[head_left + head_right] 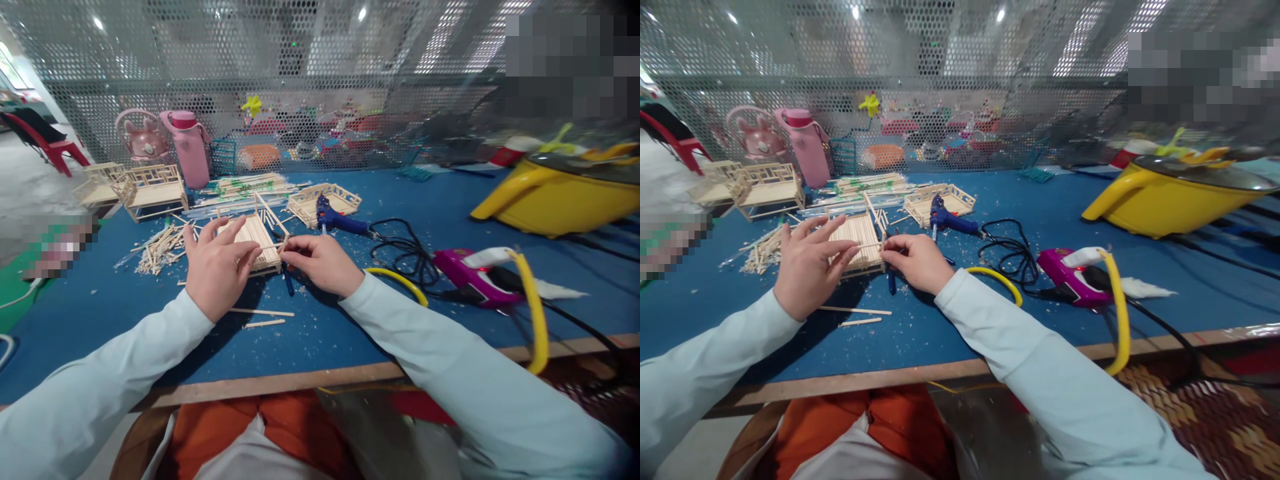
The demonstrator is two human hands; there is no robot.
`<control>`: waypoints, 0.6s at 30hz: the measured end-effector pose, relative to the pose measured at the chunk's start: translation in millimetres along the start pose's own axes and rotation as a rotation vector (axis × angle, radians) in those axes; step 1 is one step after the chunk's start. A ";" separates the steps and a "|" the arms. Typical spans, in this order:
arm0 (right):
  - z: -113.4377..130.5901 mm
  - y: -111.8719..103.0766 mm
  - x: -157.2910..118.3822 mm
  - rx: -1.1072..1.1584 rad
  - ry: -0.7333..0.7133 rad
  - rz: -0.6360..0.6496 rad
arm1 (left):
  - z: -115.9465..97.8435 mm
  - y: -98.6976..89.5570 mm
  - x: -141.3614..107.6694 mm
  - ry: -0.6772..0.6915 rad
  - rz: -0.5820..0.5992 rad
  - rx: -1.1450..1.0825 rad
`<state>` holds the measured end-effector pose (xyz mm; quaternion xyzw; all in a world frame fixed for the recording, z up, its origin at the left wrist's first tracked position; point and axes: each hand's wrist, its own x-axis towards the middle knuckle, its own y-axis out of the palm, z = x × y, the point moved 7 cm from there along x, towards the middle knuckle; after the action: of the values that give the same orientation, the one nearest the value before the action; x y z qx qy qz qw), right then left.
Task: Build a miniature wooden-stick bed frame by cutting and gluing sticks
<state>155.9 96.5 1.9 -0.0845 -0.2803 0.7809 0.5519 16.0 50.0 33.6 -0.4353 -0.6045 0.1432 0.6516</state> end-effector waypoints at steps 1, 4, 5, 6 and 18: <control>-0.1 0.1 -0.2 -0.002 0.003 0.002 | 0.2 0.6 0.0 -0.001 0.001 0.000; 0.1 0.1 -0.3 -0.007 0.000 0.008 | -1.1 2.2 0.0 -0.004 0.010 -0.006; 0.1 0.0 -0.3 -0.007 -0.004 0.008 | -2.3 1.8 0.0 -0.005 0.014 -0.009; -0.1 -0.3 -0.2 -0.008 -0.007 0.006 | -3.2 0.5 0.0 -0.009 0.014 -0.013; -9.2 -1.8 0.5 0.018 -0.013 -0.026 | 82.7 20.5 -19.4 -0.657 0.200 -0.955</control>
<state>161.2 100.6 -4.7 -0.0707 -0.2781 0.7766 0.5608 -56.9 80.7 -3.5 -0.6683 -0.7283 0.0430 0.1454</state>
